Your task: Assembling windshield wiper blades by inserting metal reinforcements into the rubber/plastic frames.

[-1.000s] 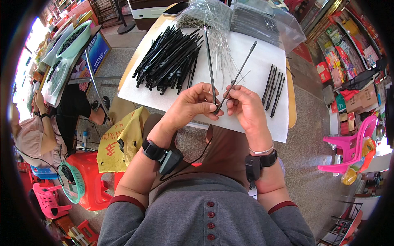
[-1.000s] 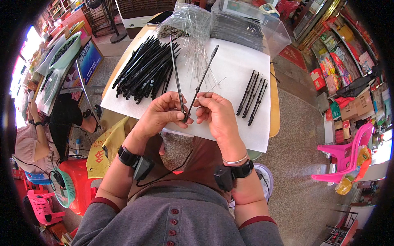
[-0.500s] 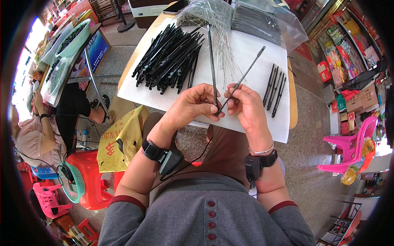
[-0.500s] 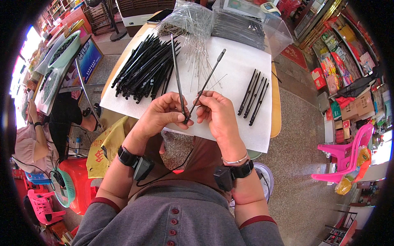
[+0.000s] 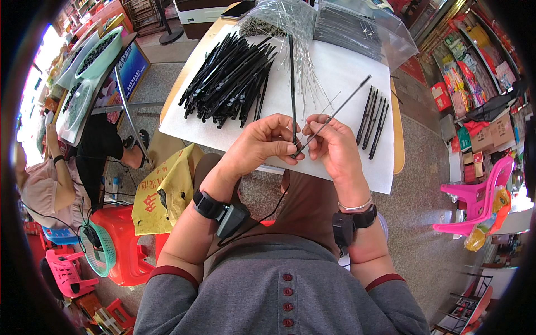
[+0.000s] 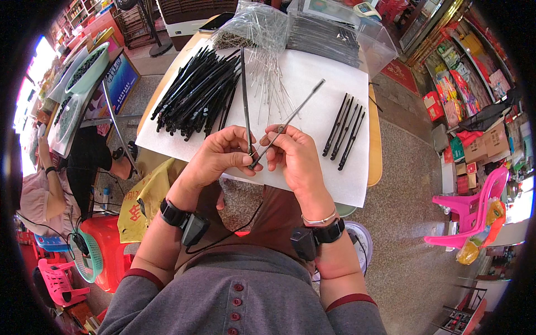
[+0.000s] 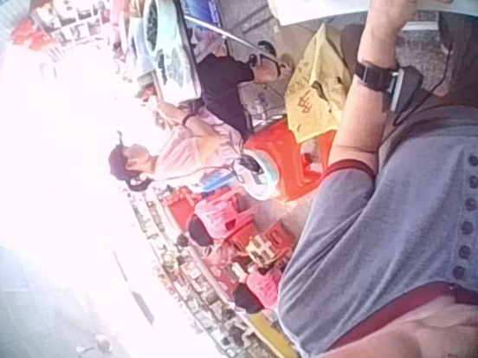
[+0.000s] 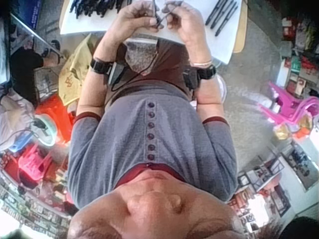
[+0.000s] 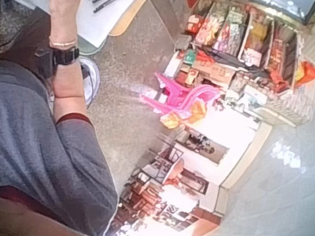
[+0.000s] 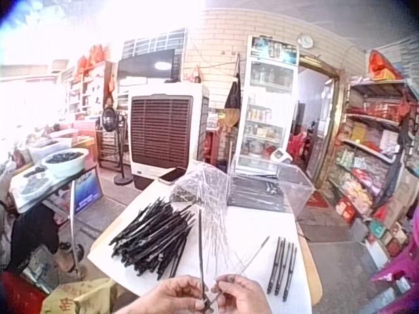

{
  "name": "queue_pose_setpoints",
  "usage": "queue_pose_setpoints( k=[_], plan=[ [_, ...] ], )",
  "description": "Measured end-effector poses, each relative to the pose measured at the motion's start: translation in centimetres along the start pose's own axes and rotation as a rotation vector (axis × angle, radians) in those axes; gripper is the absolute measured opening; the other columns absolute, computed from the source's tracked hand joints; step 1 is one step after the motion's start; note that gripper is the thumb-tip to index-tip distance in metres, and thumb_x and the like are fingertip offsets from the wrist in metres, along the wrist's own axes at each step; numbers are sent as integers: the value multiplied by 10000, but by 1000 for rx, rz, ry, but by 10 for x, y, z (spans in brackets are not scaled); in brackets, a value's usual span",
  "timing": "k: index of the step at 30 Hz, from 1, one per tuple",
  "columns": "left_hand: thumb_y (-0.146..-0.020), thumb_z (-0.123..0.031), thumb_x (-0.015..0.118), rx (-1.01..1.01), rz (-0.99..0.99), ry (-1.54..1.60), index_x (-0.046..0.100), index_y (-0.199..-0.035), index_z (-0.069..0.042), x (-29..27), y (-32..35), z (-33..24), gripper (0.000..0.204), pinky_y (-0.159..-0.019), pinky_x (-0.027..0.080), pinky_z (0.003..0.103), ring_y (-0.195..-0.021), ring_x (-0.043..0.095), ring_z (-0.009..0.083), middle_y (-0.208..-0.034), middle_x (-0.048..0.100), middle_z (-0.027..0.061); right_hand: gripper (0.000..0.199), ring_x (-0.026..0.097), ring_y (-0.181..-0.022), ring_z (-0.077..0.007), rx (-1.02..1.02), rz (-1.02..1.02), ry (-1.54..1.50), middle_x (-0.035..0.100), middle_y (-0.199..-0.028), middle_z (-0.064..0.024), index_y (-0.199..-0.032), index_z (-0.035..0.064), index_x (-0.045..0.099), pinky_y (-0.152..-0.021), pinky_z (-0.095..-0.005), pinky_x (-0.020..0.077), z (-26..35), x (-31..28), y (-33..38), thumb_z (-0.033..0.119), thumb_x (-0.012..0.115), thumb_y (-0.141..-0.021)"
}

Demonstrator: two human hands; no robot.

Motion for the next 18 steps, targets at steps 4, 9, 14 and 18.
queue_pose_setpoints(
  k=[4, 9, 14, 18],
  plan=[
    [-835, 30, 628, 13, -13, 45, 528, -1094, -27, -2, 1, 3, 283, -687, 580, 287, -826, 682, 220, -895, 631, 77, 159, 545, -542, -85, 27, 6, 3, 624, -802, -75, -996, -14, 575, -433, -216, 439, 1, 1, -1, 83, 581, -870],
    [-833, 40, 626, 6, -26, 65, 524, -1108, -31, -2, 1, 2, 301, -684, 583, 291, -830, 684, 232, -882, 631, 76, 164, 556, -573, -101, -13, 39, -61, 628, -806, -93, -999, -37, 576, -439, -232, 451, 0, -3, 0, 55, 528, -873],
    [-833, 49, 621, 3, -11, 70, 523, -1112, -29, -1, 0, 1, 306, -688, 583, 292, -833, 684, 235, -883, 632, 78, 162, 555, -566, -103, 19, 35, -75, 628, -812, -92, -1002, -39, 573, -439, -232, 448, 0, -4, -1, 55, 540, -874],
    [-833, 51, 622, -8, -7, 33, 527, -1100, -24, 0, 0, 1, 293, -691, 582, 291, -828, 683, 229, -889, 634, 82, 165, 552, -551, -104, 30, 33, -87, 628, -808, -92, -1000, -36, 575, -436, -233, 445, 0, -5, -1, 71, 573, -874]
  ],
)
Point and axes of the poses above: each hand's wrist, its own y-axis away from the middle knuckle, its own x-axis out of the palm, z = x × y, the point moved 1 cm from there along -y, towards the middle knuckle
